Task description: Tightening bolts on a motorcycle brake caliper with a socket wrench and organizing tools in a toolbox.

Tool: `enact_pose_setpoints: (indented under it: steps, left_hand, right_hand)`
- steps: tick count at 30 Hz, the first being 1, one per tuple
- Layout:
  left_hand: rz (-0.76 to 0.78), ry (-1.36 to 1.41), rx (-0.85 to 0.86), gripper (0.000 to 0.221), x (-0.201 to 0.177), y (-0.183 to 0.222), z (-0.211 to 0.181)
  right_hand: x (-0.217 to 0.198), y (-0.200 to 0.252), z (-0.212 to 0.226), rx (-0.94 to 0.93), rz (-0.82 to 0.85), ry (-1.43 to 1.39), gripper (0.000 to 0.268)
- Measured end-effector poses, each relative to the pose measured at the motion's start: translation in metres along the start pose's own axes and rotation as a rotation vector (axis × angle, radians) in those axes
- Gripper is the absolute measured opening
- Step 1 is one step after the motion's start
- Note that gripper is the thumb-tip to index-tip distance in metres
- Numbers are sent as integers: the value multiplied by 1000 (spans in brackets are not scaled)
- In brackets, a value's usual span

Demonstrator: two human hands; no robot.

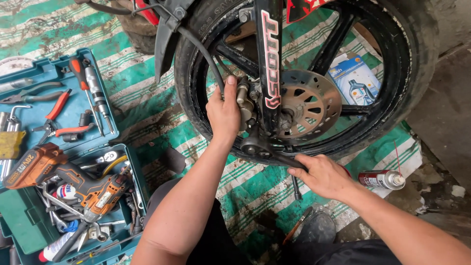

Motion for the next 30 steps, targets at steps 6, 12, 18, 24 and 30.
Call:
enact_pose_setpoints:
  steps: [6,12,18,24,30]
  left_hand:
    - [-22,6,21,55,1,7,-8]
    - [180,35,52,57,-6,7,-9]
    - [371,24,129,92,-9,1,1]
    - [391,-8,62,86,-13,3,-7]
    - [450,21,27,89,-16,4,-15]
  right_hand:
    - [-46,1,11,49,30,290,34]
    - [9,-1,-11,26,35,149,35]
    - [115,-15,-29,0,-62,-327,45]
    - [237,-59,34,8,-206,-998,26]
    - [297,-111,160,12,-422,-1463,24]
Point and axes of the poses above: each hand's wrist, its own y-axis away from the middle knuckle, its own x-axis out of the palm, z = x × y, the point moved 3 cm from there along -y, towards the middle knuckle, and after that the axes turned 7 degrees about -z, right-handed, at the moved point
